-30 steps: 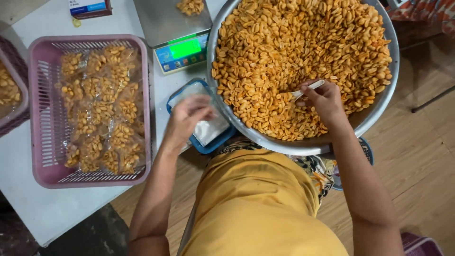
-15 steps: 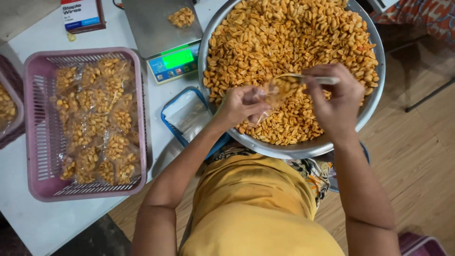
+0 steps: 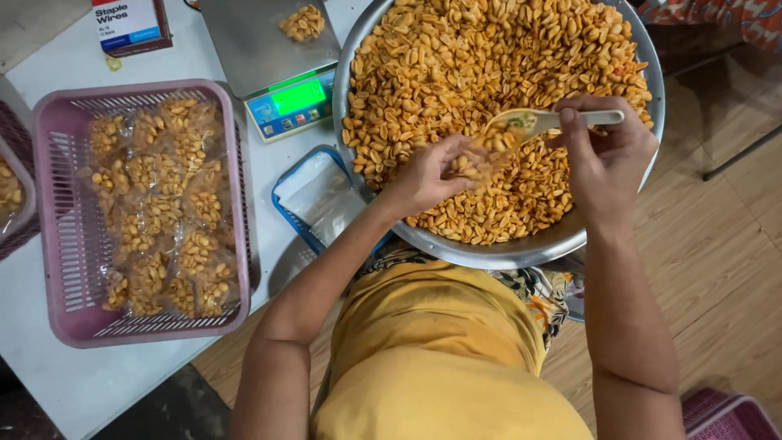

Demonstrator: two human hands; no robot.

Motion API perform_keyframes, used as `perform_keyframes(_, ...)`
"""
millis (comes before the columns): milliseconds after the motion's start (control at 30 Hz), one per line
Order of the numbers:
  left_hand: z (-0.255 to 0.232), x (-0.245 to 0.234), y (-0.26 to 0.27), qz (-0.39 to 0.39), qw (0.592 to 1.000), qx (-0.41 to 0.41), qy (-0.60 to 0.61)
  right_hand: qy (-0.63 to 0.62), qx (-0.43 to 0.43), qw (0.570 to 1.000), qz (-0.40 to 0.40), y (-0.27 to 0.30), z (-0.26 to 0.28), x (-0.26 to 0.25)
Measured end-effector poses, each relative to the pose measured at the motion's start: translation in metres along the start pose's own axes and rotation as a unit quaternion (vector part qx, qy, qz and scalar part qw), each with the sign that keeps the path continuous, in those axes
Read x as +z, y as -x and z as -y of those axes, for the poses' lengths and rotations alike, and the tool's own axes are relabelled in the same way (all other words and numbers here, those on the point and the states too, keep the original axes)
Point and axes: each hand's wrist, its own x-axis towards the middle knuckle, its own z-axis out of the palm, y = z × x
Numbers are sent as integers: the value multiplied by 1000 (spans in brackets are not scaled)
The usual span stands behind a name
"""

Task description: Scooping snacks from a large bowl into small plastic bags and placing them in a basket.

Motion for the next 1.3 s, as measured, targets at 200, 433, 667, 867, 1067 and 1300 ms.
perform_keyframes(200,10,5,-2,-8,1000,21,-3,-16,64,997,-40,-6,-15,-3)
perform_keyframes(433,-16,-30,10,-114,988,93,57,21,113,989,-88,2,-61,-20)
perform_keyframes(667,91,-235,-52,-464,854,139,-189,330,-37,943,10,15,-62,-14)
perform_keyframes(867,143,-238,-35,-474,703,144,-510,219,21,972,81,17,-48,13)
perform_keyframes(1067,124,-217,-35,-484,742,185,-426,209,80,970,96,16,-36,27)
perform_keyframes(1300,45,-209,122,-476,862,161,-74,207,111,968,93,32,-51,8)
